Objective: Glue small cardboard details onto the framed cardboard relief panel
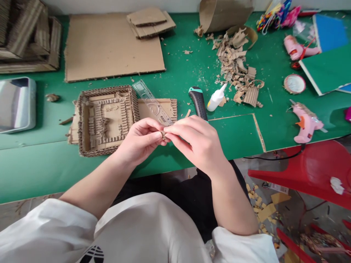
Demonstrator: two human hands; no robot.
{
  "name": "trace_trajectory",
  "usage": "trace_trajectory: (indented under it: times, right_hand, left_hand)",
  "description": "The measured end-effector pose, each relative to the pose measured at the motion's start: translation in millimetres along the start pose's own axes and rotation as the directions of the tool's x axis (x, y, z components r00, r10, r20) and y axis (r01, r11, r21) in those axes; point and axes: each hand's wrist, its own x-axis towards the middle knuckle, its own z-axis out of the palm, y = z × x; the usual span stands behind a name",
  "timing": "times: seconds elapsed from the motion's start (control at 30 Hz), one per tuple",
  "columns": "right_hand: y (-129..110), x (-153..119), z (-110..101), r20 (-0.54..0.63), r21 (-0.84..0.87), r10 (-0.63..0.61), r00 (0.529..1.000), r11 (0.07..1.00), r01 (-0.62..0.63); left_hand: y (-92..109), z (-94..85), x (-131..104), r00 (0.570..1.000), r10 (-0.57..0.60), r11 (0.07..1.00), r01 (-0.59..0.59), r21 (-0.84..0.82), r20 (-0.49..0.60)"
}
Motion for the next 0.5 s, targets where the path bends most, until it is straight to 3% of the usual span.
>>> trace_trajectory:
  times: [0.5]
  right_hand:
    - [1.1,-0.2,2.3,0.018,-0.059,-0.028,0.999,0.998,0.029]
  left_hand:
    - [1.4,0.9,0.6,0.997,0.019,0.999,-0.015,0.049,-0.069]
